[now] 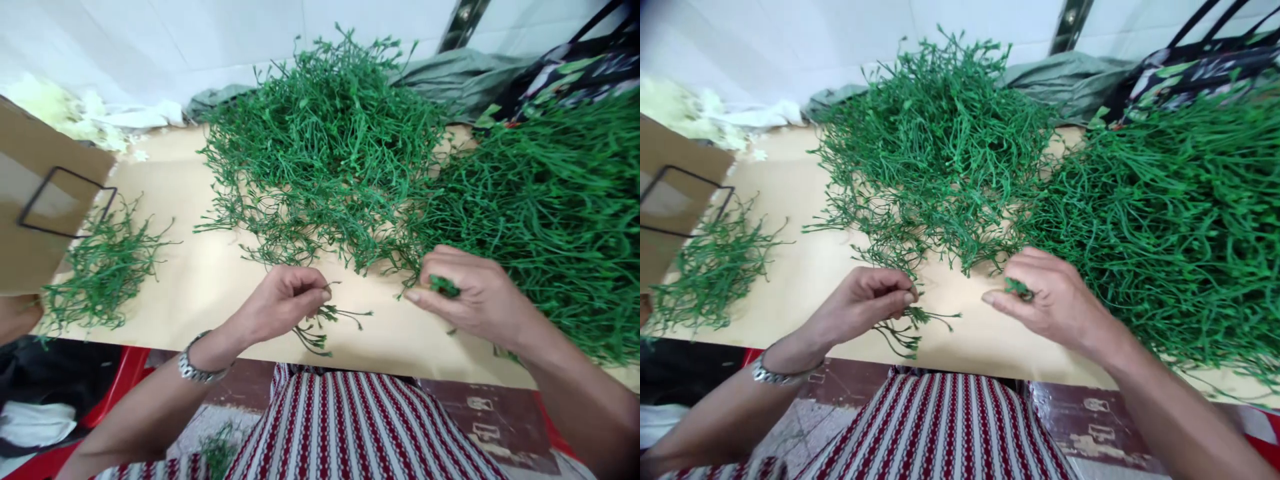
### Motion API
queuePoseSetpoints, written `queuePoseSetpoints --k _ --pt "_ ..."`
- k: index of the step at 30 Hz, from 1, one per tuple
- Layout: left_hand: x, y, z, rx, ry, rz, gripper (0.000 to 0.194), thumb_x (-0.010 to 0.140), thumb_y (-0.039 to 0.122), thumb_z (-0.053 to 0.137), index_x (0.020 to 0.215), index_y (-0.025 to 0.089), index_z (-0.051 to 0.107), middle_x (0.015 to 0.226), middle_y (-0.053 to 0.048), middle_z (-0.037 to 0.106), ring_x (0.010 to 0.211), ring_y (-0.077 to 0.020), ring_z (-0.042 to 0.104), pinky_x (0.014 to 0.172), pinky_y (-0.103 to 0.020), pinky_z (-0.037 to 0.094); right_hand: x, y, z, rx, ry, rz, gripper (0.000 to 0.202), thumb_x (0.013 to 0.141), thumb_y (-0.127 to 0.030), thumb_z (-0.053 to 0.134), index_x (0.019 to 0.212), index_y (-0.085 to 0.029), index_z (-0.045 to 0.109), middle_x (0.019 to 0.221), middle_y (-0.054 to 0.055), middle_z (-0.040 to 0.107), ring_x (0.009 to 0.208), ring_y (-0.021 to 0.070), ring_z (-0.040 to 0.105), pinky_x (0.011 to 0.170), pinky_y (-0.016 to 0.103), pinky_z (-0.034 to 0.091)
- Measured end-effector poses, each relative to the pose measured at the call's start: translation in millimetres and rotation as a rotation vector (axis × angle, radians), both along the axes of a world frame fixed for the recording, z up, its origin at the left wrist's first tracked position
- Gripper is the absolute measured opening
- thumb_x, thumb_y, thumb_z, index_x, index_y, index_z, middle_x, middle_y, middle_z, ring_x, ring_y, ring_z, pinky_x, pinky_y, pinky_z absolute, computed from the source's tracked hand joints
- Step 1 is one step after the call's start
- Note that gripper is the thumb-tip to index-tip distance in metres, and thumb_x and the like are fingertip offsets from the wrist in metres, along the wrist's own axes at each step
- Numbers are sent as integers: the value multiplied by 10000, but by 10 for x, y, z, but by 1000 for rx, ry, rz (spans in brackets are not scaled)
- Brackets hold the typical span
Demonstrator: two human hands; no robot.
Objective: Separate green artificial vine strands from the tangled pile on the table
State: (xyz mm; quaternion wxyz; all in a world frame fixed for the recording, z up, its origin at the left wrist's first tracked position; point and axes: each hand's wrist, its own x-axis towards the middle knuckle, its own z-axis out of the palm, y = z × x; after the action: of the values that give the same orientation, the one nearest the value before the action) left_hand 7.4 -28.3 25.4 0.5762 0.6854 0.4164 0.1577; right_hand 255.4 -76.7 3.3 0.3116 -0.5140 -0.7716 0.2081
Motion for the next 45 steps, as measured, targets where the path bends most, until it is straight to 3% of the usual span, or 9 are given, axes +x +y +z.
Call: queuePoseSetpoints --k 5,10,13,23,27,32,39,41,45 --pt "94 -14 -143 -167 -113 136 147 729 199 562 608 115 568 457 10 522 376 -44 389 361 -151 280 -527 34 -112 -81 272 112 185 900 -274 420 743 -187 468 909 58 563 842 151 521 717 273 406" --pt "134 -61 -253 -282 -308 276 159 743 262 587 669 139 517 449 32 526 319 -33 358 321 -140 251 -887 -4 -362 -210 492 48 192 908 -380 387 899 -194 434 819 26 553 736 121 539 661 234 437" --pt "152 -78 -330 -309 -419 371 150 731 254 610 747 169 487 450 58 528 288 -30 330 297 -133 223 -961 -41 -446 -251 594 -7 321 884 -456 399 1059 -188 404 909 51 566 795 134 555 694 246 455" --pt "200 -175 -389 -132 -455 573 133 710 188 620 663 144 503 590 57 476 383 1 333 339 -126 239 -995 13 -394 -218 371 -74 93 835 -260 499 857 -183 547 792 30 596 717 139 538 652 260 435" --pt "192 -188 -419 -308 -669 535 170 703 239 638 710 160 488 629 33 564 344 -5 322 323 -133 218 -995 34 -399 -361 505 -60 164 835 -322 495 780 -168 516 688 -4 528 613 100 468 538 207 394" --pt "176 -184 -430 -531 -750 479 189 703 240 632 723 183 453 486 38 568 283 -21 269 292 -122 185 -948 31 -376 -523 582 66 270 864 -399 458 761 -154 509 681 -8 534 622 94 476 577 209 396" --pt "27 -97 -357 -711 -652 344 202 668 206 660 675 167 462 371 88 393 275 -8 179 291 -115 145 -830 -9 -293 -353 389 392 239 882 -310 433 719 -163 526 705 11 529 642 113 486 594 238 392" --pt "-3 -66 -321 -663 -666 360 202 673 201 656 679 168 456 386 85 414 274 -7 194 294 -118 154 -782 14 -310 -322 461 347 241 900 -312 401 737 -169 508 817 44 566 689 122 510 614 251 411" --pt "14 -38 -273 -542 -638 458 204 688 201 641 679 169 440 443 53 517 285 -28 309 293 -121 187 -655 72 -342 -242 727 63 188 909 -312 387 787 -191 464 1053 87 569 880 171 561 739 329 463"
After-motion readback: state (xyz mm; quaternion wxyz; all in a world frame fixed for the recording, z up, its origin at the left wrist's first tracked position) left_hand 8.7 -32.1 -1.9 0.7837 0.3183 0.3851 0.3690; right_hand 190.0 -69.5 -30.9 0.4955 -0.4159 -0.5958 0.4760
